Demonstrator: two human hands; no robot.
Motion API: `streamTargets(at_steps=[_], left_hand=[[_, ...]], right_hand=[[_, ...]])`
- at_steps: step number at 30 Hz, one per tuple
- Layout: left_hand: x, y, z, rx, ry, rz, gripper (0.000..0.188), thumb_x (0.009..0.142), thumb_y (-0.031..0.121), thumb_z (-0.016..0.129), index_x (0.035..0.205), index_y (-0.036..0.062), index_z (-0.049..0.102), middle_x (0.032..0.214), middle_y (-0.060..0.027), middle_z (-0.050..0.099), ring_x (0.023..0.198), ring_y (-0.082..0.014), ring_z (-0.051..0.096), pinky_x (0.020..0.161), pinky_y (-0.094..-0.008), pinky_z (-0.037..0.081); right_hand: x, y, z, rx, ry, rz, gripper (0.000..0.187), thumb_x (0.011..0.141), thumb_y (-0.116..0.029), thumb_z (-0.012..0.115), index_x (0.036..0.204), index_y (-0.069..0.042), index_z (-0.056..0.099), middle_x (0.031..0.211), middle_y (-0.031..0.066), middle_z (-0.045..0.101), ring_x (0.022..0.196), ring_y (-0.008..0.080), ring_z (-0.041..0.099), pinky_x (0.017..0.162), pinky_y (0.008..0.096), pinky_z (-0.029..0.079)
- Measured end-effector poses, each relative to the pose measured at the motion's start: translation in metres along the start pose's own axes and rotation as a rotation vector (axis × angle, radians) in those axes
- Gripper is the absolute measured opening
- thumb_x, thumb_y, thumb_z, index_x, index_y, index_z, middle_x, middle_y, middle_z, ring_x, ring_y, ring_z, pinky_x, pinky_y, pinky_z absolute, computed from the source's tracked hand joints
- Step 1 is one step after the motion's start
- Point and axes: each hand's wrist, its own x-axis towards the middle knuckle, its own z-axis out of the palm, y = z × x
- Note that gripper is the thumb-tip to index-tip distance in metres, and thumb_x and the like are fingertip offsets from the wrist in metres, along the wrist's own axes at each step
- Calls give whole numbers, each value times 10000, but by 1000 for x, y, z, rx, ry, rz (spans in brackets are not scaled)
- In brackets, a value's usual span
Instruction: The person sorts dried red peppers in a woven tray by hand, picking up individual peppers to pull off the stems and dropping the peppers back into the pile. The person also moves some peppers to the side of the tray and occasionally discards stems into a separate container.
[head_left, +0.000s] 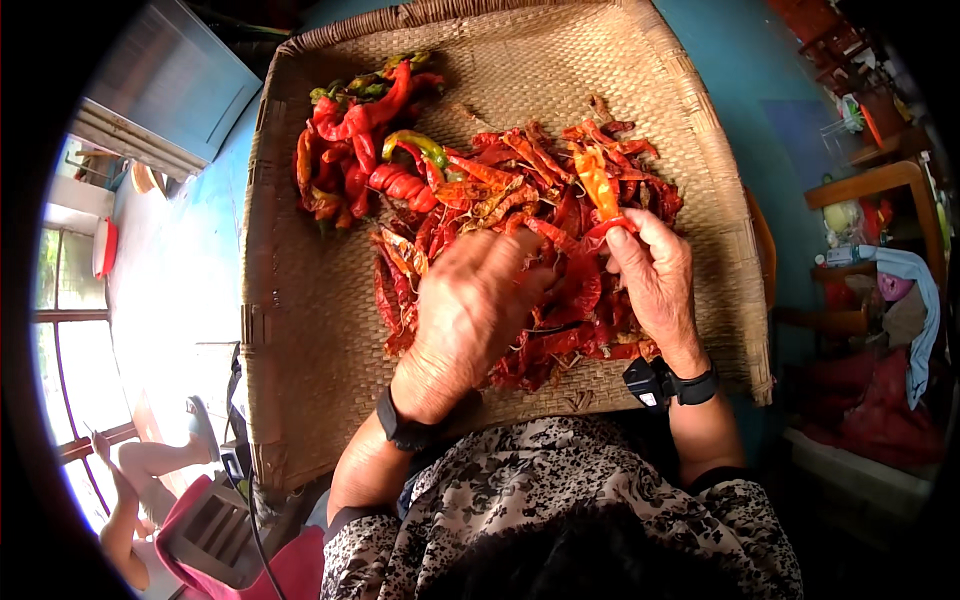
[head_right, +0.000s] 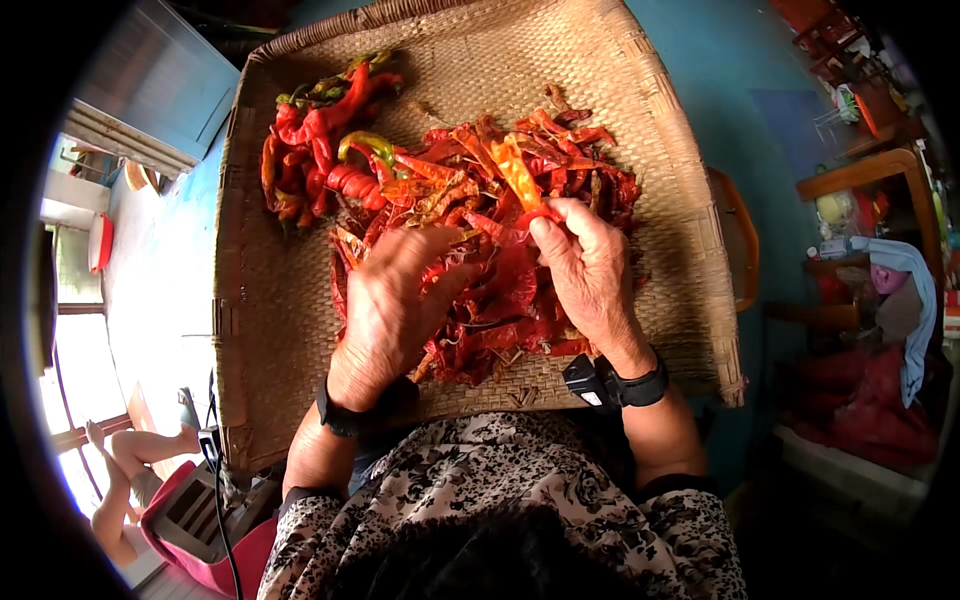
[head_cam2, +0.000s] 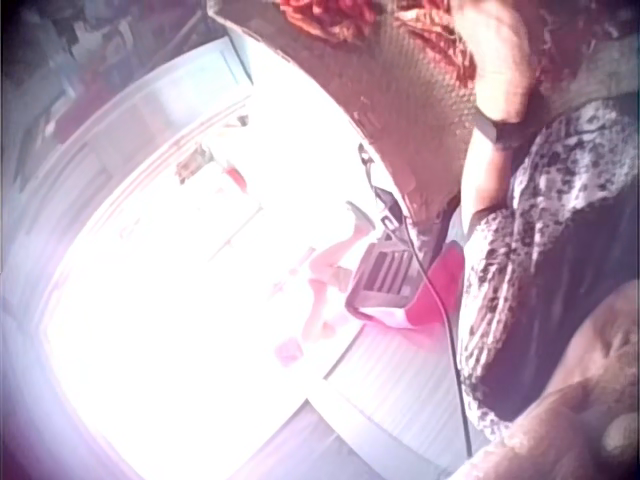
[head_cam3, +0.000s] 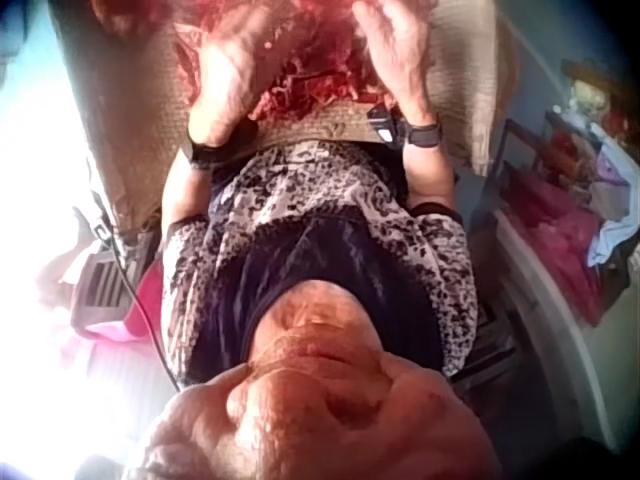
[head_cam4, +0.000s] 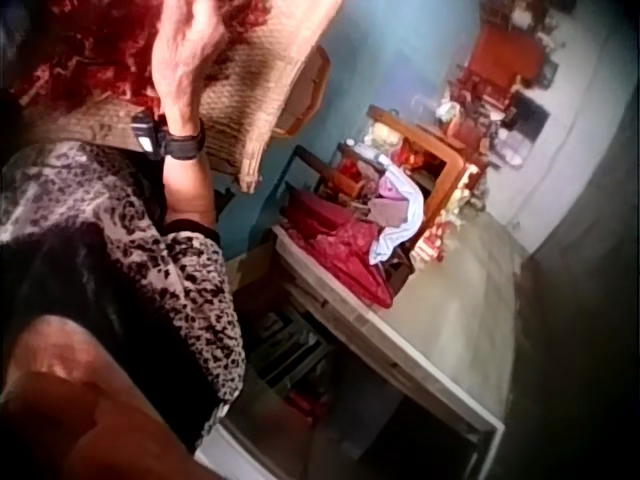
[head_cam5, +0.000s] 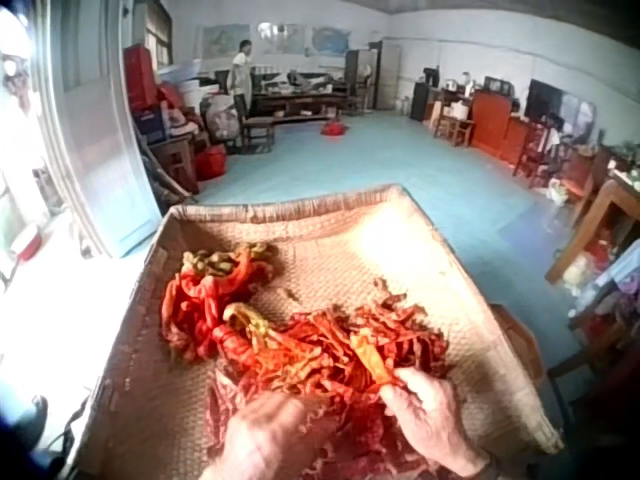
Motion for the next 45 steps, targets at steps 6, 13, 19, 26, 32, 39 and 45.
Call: streamTargets(at_steps=[6, 13, 19, 26, 32, 39, 45], left_hand=[[1, 14, 33, -14, 7, 107, 480, 756, 181, 747, 1166, 41, 540, 898, -131, 628, 810, -291, 615, 712, -409, 513], [-1, -1, 34, -165, 20, -148, 243, 829, 54, 642, 1054, 83, 556, 780, -158, 649, 684, -348, 654, 588, -438, 531], [0, -2, 12, -254, 64, -277, 146, 882, 29, 634, 1022, 48, 600, 836, -142, 697, 713, -252, 698, 632, -344, 548], [-6, -1, 5, -361, 56, -437, 141, 923, 61, 624, 1059, 26, 613, 809, -75, 677, 669, -117, 619, 627, -269, 506], [-15, 3, 3, -292, 39, -421, 170, 919, 55, 627, 1086, 24, 617, 743, -78, 670, 617, -108, 600, 576, -274, 493], [-26, -12, 8, -412, 19, -466, 190, 927, 36, 606, 1117, 36, 623, 754, -64, 666, 624, -96, 579, 587, -265, 486], [-25, -6, 15, -308, 0, -428, 184, 934, 73, 615, 1115, 39, 631, 772, -78, 689, 646, -120, 629, 599, -276, 500]], right_hand=[[-6, -8, 2, -79, -86, -48, 238, 957, -146, 607, 1134, 10, 643, 859, 106, 712, 774, 127, 675, 634, 286, 508], [-9, 9, -30, 297, -117, 141, 316, 1001, -118, 524, 1299, -16, 557, 894, 84, 688, 651, 78, 588, 547, 218, 504], [8, 37, -103, 1317, 398, 192, 296, 988, -232, 577, 1109, 38, 591, 914, 116, 663, 761, 138, 603, 692, 235, 516], [-10, 13, -30, 272, -10, 94, 318, 905, -165, 672, 1191, -33, 628, 851, 91, 694, 642, 92, 603, 511, 244, 503], [-14, 10, 13, -463, -111, -252, 252, 818, -139, 760, 985, -21, 612, 813, 121, 662, 660, 224, 649, 573, 367, 511], [-15, 10, -5, -105, -1, -198, 204, 880, -26, 663, 1079, -52, 628, 675, 39, 620, 578, 94, 552, 496, 270, 444], [-6, 24, -74, 786, 300, 152, 265, 930, -190, 664, 1140, -33, 629, 948, 111, 689, 753, 138, 644, 605, 239, 546]])
